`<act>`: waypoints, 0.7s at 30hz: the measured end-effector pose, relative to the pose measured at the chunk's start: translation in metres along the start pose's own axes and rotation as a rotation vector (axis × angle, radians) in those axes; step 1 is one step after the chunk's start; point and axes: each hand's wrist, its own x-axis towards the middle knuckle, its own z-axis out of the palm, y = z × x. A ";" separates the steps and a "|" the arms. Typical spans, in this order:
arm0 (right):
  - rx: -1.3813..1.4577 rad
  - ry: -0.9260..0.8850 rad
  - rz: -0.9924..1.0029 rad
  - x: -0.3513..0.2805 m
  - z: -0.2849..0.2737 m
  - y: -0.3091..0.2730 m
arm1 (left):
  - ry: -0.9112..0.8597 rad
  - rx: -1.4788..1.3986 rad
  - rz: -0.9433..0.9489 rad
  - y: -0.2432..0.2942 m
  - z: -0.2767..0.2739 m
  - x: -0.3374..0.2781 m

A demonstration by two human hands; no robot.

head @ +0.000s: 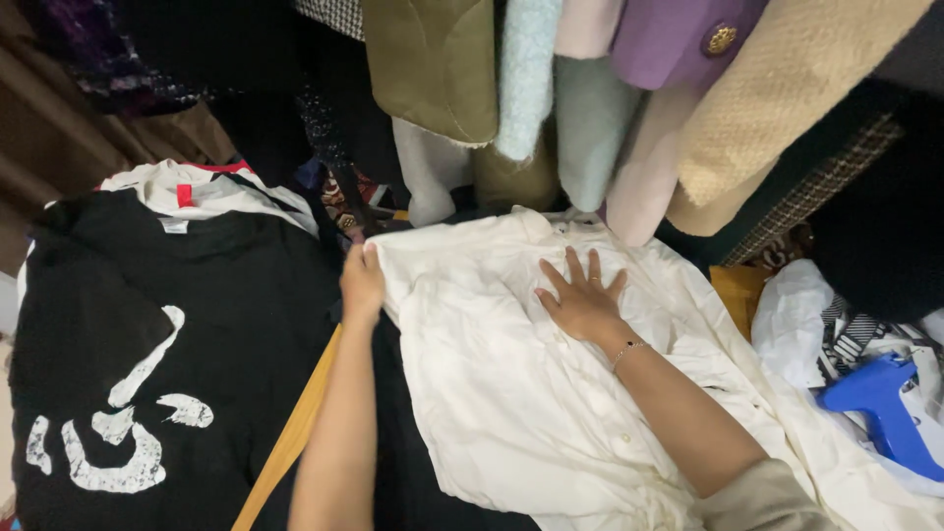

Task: The person buttons a white shirt laid out on a surface, then folds it. They then pick up a grey t-shirt, place it on the folded shirt, and use a blue stapler to attach a tag to the t-shirt.

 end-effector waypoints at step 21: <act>-0.016 -0.008 0.029 -0.003 -0.004 -0.004 | -0.055 0.409 -0.172 -0.082 -0.033 0.027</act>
